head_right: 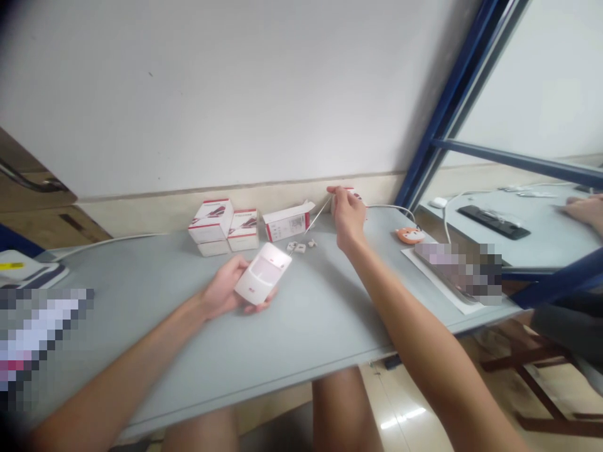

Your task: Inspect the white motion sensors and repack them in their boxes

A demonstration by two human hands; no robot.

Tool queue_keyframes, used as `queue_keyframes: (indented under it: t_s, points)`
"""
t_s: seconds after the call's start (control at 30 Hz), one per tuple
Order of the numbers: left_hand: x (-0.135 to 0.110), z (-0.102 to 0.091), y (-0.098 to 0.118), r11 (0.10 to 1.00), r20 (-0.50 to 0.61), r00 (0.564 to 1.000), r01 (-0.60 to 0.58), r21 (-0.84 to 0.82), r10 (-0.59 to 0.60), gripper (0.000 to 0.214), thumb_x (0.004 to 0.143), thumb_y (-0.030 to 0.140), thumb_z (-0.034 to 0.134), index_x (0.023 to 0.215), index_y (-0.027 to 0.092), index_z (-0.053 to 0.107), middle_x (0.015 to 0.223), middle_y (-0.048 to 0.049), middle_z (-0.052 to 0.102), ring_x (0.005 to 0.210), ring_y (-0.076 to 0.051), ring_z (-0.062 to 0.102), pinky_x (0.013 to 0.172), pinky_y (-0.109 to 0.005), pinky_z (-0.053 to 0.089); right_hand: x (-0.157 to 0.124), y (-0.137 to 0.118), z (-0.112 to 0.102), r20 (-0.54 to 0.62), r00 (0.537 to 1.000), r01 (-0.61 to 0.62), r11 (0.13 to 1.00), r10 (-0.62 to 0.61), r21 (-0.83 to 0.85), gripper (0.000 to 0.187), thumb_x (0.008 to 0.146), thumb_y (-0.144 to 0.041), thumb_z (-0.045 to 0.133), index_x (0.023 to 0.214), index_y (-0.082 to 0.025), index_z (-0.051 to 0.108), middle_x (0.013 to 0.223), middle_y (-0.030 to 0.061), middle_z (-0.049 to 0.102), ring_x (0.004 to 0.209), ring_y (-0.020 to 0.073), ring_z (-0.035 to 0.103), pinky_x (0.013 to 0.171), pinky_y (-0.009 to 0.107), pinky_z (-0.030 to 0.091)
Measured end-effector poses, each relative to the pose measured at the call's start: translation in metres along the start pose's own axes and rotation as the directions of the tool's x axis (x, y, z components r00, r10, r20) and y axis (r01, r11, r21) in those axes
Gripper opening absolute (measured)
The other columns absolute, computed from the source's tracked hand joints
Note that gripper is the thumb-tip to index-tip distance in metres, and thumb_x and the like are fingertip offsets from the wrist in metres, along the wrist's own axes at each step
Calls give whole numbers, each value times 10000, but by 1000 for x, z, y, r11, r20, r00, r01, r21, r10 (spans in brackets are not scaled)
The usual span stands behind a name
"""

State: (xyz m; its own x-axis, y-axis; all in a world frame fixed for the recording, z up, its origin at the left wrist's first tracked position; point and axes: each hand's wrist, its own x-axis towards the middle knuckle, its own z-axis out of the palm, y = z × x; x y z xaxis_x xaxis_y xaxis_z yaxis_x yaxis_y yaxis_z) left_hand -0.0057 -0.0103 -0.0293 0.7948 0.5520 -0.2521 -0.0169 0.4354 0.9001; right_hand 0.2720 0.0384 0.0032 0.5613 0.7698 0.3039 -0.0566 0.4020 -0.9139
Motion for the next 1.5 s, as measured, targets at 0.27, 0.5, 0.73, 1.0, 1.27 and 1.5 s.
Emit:
queue_keyframes:
  t_s: [0.27,0.5,0.73,1.0,1.27,1.5]
  points:
    - [-2,1,0,1000,5,1000,-11,8,11,464,881,466,367,1013,101,623,749,-143,679,587,-238,623,462,-288,378,0,-3,0,9,999,38,998,-38,-59,295,885,-510,632,888,-227,719,664,-58,348,537,116,280,511,285,255]
    - [0,-1,2,999,15,999,40,15,-40,480,874,495,361,967,106,624,742,-145,664,574,-232,611,481,-289,363,1,0,-1,20,999,41,999,-41,-1,299,884,-502,670,900,-210,730,653,-66,334,533,104,262,501,276,237]
    - [-3,-1,1,999,-15,999,36,38,-36,454,900,479,362,972,112,619,749,-143,675,599,-229,621,502,-291,386,1,8,-2,50,999,-14,1000,13,14,422,845,-612,745,938,-201,743,593,-89,301,527,102,254,502,279,222]
    - [-1,-7,-3,999,5,999,35,34,-35,482,896,469,333,1011,91,609,773,-147,679,600,-234,630,486,-290,396,2,4,-2,59,995,-80,992,75,93,543,695,-649,881,672,-246,519,560,-96,260,523,102,229,485,293,219]
    - [-1,-11,-6,1000,40,999,24,15,-25,544,909,482,310,1059,71,633,795,-148,689,622,-231,646,502,-287,409,6,1,-5,219,970,-150,970,107,193,647,632,-611,956,659,-244,424,606,-86,271,534,93,236,435,255,240]
    - [-2,-10,-5,999,34,999,39,-7,-39,515,908,480,315,1051,91,622,785,-141,687,611,-233,647,481,-285,390,7,2,-8,228,962,-202,955,151,218,583,615,-564,985,675,-227,513,631,-71,363,560,80,322,439,220,294]
